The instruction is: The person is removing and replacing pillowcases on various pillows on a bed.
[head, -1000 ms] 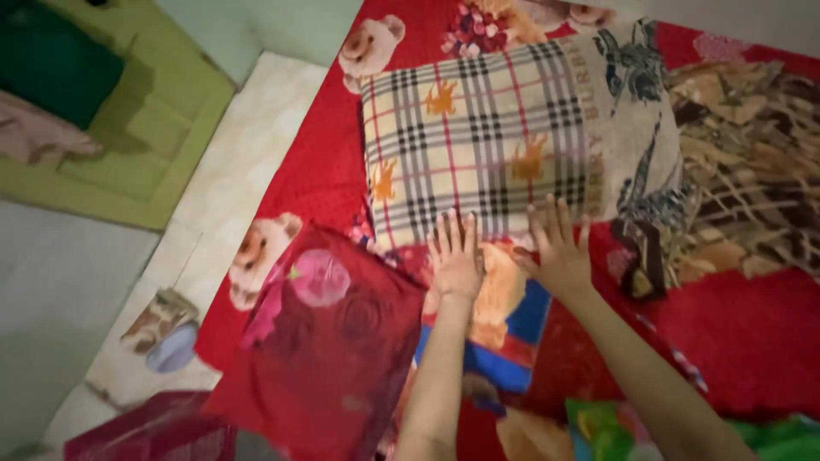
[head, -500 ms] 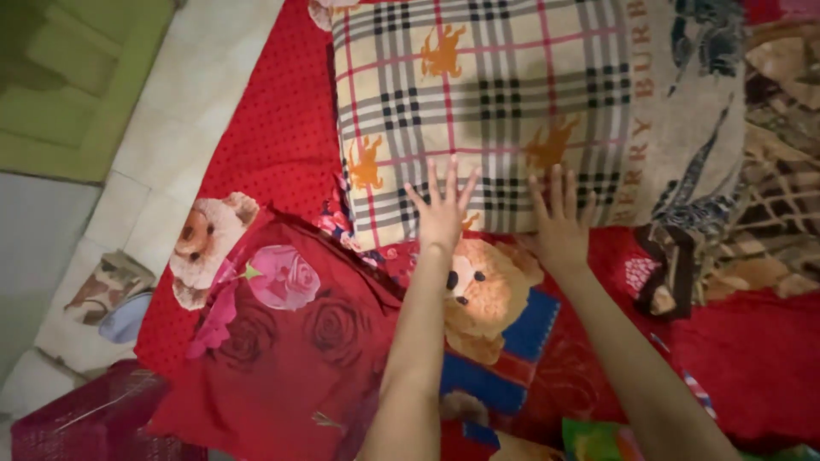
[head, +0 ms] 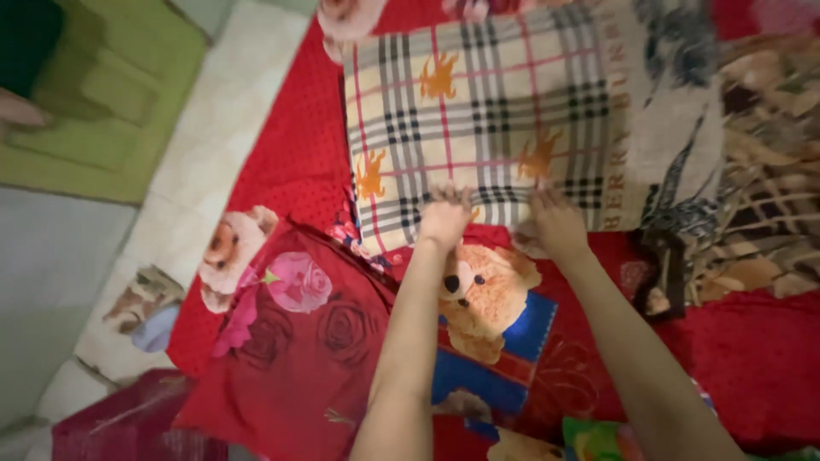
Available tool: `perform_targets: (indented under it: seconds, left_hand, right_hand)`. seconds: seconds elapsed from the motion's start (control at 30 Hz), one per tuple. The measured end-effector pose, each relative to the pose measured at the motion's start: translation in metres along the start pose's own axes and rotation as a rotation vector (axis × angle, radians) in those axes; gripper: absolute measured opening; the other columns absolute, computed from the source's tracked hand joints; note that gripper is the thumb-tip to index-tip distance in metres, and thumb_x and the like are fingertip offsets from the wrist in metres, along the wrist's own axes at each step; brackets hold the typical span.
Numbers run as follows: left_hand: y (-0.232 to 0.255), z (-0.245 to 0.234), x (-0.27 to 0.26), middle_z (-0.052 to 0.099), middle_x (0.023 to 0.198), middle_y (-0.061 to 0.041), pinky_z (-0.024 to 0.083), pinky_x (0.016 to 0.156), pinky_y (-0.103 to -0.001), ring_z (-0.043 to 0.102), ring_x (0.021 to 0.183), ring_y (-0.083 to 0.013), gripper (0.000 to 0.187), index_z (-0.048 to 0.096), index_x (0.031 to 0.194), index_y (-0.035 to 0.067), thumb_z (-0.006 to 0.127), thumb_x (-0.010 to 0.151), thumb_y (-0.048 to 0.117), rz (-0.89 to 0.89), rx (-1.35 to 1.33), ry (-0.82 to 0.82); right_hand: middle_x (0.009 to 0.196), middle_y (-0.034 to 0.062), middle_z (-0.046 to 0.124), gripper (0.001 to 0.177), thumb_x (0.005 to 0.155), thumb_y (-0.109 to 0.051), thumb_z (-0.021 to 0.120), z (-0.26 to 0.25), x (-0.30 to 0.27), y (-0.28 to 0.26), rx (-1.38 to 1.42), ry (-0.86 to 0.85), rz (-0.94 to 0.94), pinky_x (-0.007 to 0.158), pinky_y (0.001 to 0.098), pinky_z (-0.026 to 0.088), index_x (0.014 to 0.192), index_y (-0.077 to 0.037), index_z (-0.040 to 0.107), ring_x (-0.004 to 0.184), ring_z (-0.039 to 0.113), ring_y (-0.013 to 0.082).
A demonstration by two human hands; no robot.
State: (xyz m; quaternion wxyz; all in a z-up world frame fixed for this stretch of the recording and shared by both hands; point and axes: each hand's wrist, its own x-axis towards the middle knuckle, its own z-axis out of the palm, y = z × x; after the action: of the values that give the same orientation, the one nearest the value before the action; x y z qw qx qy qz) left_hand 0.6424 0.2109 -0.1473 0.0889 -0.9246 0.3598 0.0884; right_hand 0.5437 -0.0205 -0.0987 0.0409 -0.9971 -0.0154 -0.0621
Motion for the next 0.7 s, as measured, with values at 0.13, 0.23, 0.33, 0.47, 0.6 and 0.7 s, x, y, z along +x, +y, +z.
perform_targets:
  seconds: [0.13, 0.23, 0.33, 0.47, 0.6, 0.7]
  left_hand:
    - [-0.011, -0.087, -0.014, 0.068, 0.117, -0.023, 0.060, 0.080, -0.049, 0.068, 0.103, -0.0423, 0.048, 0.057, 0.140, 0.002, 0.053, 0.094, 0.015, 0.070, 0.099, 0.275]
    - [-0.002, -0.173, -0.027, 0.073, 0.097, -0.018, 0.061, 0.066, -0.044, 0.073, 0.082, -0.0339, 0.040, 0.064, 0.127, 0.000, 0.054, 0.092, 0.014, 0.151, 0.065, 0.408]
    - [0.013, -0.259, -0.046, 0.074, 0.088, -0.014, 0.059, 0.060, -0.043, 0.074, 0.074, -0.0286, 0.031, 0.067, 0.116, -0.003, 0.056, 0.092, 0.013, 0.234, 0.035, 0.496]
    - [0.047, -0.360, -0.107, 0.075, 0.084, -0.015, 0.058, 0.064, -0.047, 0.074, 0.074, -0.0310, 0.022, 0.073, 0.097, 0.003, 0.061, 0.088, 0.019, 0.234, -0.027, 0.412]
    - [0.083, -0.430, -0.173, 0.075, 0.086, -0.017, 0.059, 0.073, -0.049, 0.074, 0.082, -0.0350, 0.022, 0.077, 0.084, 0.007, 0.065, 0.083, 0.026, 0.220, -0.055, 0.275]
    - [0.116, -0.473, -0.230, 0.074, 0.088, -0.019, 0.058, 0.075, -0.050, 0.073, 0.084, -0.0373, 0.029, 0.077, 0.085, 0.006, 0.067, 0.083, 0.033, 0.234, -0.134, 0.277]
  right_hand:
    - [0.111, 0.0217, 0.068, 0.076, 0.066, -0.054, 0.080, -0.050, 0.009, 0.040, 0.170, 0.037, -0.128, 0.085, 0.0502, 0.056, 0.117, -0.001, 0.060, 0.108, 0.066, 0.0397]
    - [0.101, 0.0178, 0.073, 0.032, 0.088, -0.018, 0.065, -0.105, 0.012, 0.078, 0.161, -0.083, -0.069, 0.073, 0.0511, 0.056, 0.120, -0.013, 0.067, 0.087, 0.072, 0.0377]
    - [0.082, 0.0174, 0.072, 0.034, 0.084, -0.015, 0.063, -0.198, 0.007, 0.094, 0.058, 0.036, -0.158, 0.070, 0.0517, 0.055, 0.118, -0.013, 0.068, 0.076, 0.070, 0.0389]
    - [0.072, 0.0196, 0.069, 0.041, 0.083, -0.014, 0.063, -0.311, -0.034, 0.088, 0.043, 0.033, -0.212, 0.062, 0.0476, 0.057, 0.123, -0.015, 0.072, 0.062, 0.069, 0.0363]
    - [0.074, 0.0217, 0.070, 0.037, 0.081, -0.010, 0.063, -0.386, -0.095, 0.077, 0.115, 0.127, -0.346, 0.066, 0.0435, 0.059, 0.115, -0.010, 0.075, 0.061, 0.069, 0.0318]
    - [0.078, 0.0202, 0.073, 0.032, 0.082, -0.013, 0.066, -0.450, -0.162, 0.058, 0.175, 0.170, -0.338, 0.063, 0.0444, 0.059, 0.112, -0.008, 0.077, 0.061, 0.069, 0.0327]
